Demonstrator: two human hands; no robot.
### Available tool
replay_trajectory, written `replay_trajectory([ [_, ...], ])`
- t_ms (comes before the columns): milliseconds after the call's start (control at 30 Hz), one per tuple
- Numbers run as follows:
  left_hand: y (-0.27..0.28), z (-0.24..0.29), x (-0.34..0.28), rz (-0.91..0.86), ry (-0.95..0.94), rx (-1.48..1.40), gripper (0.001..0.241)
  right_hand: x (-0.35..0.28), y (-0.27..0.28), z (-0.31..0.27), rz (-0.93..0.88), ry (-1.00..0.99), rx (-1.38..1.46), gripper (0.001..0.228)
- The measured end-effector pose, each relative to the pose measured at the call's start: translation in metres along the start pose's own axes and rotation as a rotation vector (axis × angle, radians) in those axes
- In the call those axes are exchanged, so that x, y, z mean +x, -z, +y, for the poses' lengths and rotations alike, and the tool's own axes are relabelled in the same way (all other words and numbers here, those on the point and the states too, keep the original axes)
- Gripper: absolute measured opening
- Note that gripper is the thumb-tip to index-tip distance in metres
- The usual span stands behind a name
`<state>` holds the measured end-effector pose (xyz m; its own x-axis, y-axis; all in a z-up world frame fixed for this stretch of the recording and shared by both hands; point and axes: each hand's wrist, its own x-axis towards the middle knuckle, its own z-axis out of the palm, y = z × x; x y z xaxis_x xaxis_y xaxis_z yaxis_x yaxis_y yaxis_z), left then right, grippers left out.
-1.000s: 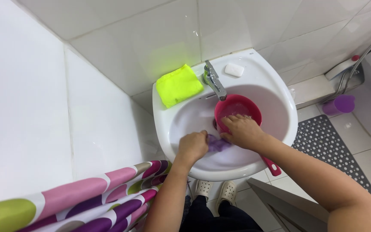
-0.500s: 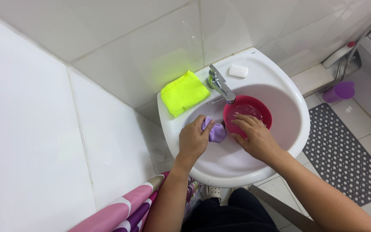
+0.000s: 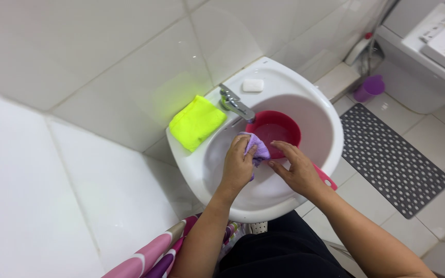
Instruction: The person cleans a bathroom by first wiping the toilet seat with a purple cloth. They then add detergent to a pink bowl of water, mix it, and use the soapy cloth to wipe the tiled walls and shower area.
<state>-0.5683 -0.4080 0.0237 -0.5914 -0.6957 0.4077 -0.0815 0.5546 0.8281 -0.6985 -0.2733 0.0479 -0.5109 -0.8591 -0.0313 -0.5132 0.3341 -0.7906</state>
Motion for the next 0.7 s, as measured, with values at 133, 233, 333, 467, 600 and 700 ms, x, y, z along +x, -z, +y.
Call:
replay_trajectory([
  [133, -0.014, 0.015, 0.008, -0.039, 0.144, -0.016, 0.021, -0.021, 0.004, 0.013, 0.122, 0.114, 0.098, 0.052],
  [233, -0.025, 0.028, 0.014, -0.054, 0.266, -0.181, 0.017, -0.032, 0.01, 0.022, 0.245, 0.293, 0.067, 0.049],
  [333, -0.034, 0.031, 0.012, -0.061, 0.124, -0.083, 0.022, -0.036, 0.006, 0.031, 0.265, 0.258, 0.136, 0.054],
  [467, -0.045, 0.048, 0.013, -0.2, 0.2, -0.232, 0.014, -0.024, -0.011, 0.046, 0.071, 0.038, 0.845, 0.066],
  [600, -0.052, 0.054, 0.014, -0.238, 0.213, -0.427, 0.014, -0.009, -0.018, 0.036, -0.077, -0.049, 1.491, 0.081],
  [700, -0.06, 0.035, 0.01, -0.227, 0.016, -0.154, 0.026, -0.002, -0.018, 0.026, -0.056, -0.17, 1.635, 0.08],
])
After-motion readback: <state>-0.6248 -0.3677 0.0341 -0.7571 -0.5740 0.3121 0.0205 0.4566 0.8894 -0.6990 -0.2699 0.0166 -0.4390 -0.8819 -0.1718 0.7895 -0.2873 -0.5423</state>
